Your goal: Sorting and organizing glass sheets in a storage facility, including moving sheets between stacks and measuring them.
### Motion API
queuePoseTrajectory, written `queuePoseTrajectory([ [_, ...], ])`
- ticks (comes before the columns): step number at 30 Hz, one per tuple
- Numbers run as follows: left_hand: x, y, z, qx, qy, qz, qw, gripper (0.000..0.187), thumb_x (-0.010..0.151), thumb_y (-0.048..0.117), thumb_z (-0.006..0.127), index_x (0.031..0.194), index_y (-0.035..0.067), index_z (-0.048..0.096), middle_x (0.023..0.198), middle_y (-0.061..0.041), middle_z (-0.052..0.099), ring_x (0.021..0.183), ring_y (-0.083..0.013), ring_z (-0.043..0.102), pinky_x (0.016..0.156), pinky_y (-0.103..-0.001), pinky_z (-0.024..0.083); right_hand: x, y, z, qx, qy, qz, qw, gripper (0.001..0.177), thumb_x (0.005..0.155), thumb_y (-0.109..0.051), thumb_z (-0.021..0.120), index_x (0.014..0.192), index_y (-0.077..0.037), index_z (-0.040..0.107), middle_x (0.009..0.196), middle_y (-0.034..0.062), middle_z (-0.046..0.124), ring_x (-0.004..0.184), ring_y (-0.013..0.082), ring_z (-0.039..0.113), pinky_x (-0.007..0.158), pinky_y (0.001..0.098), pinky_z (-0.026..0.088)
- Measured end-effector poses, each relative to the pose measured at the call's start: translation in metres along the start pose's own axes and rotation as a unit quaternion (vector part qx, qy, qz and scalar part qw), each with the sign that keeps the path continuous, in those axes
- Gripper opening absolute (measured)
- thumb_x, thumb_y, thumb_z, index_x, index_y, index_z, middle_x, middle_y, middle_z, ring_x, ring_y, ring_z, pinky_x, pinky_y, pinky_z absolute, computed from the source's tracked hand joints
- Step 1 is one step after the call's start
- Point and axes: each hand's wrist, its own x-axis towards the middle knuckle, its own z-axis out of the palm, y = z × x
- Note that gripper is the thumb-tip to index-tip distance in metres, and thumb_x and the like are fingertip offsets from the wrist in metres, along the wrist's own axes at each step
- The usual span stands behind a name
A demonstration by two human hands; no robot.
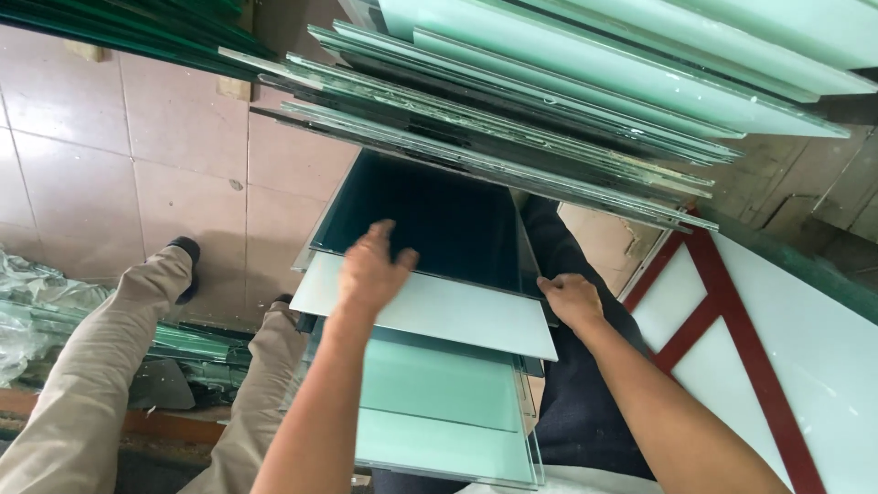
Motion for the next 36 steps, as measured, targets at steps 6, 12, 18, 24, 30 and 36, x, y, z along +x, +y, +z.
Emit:
queuePoseTrajectory([
  [6,-0.024,0.046,0.024,0.271,-0.146,0.024,0.951,0.083,0.095,0.066,0.069,0.169,0.032,0.05,0.171,-0.013,0.053,0.17,-0.0381,0.026,0.128,-0.073,0.025,-0.047,-0.067,-0.03,0.04,-0.075,0.05,0.995,0.071,0.105,-0.056,0.066,0.141,0.004,0.077,0.117,0.0296,0.083,0.102,0.0424,0.082,0.069,0.0516,0.07],
  [12,-0.058,0.09,-0.024,0.267,-0.274,0.09,0.92,0.107,0.086,0.085,0.062,0.175,0.028,0.043,0.182,-0.016,0.039,0.176,-0.0373,0.016,0.136,-0.071,0.005,-0.063,-0.081,-0.043,0.047,-0.064,0.043,0.996,0.073,0.107,-0.052,0.069,0.152,0.006,0.066,0.138,0.0334,0.071,0.13,0.0482,0.07,0.096,0.0597,0.062],
  [18,-0.062,0.074,-0.034,0.385,-0.3,0.226,0.843,0.111,0.08,0.097,0.053,0.172,0.036,0.044,0.181,-0.011,0.042,0.173,-0.0343,0.026,0.138,-0.066,0.012,-0.054,-0.067,-0.033,-0.069,-0.035,-0.017,0.997,0.067,0.107,-0.059,0.062,0.151,-0.009,0.07,0.149,0.0244,0.068,0.149,0.0423,0.061,0.117,0.0558,0.051],
  [24,-0.053,0.06,-0.022,0.388,-0.273,0.283,0.834,0.094,0.094,0.089,0.051,0.172,0.036,0.045,0.172,-0.014,0.054,0.164,-0.0372,0.044,0.134,-0.065,0.03,-0.065,-0.082,-0.052,-0.116,-0.076,-0.038,0.99,0.074,0.106,-0.066,0.057,0.139,-0.004,0.079,0.139,0.0272,0.076,0.14,0.0449,0.068,0.112,0.0586,0.056],
  [30,-0.063,0.065,-0.025,0.385,-0.291,0.266,0.835,0.091,0.095,0.086,0.055,0.171,0.037,0.048,0.177,-0.011,0.049,0.166,-0.0377,0.041,0.134,-0.062,0.033,-0.062,-0.085,-0.066,-0.025,-0.137,-0.017,0.99,0.073,0.103,-0.055,0.07,0.142,0.006,0.076,0.118,0.0288,0.082,0.106,0.0414,0.081,0.078,0.0506,0.067],
  [36,-0.06,0.07,-0.031,0.369,-0.29,0.245,0.848,0.086,0.094,0.083,0.06,0.169,0.039,0.052,0.177,-0.01,0.049,0.166,-0.0373,0.04,0.135,-0.06,0.032,-0.067,-0.108,-0.079,0.025,-0.155,0.021,0.987,0.076,0.103,-0.046,0.075,0.15,0.013,0.067,0.121,0.0342,0.08,0.094,0.0365,0.084,0.074,0.0441,0.071],
])
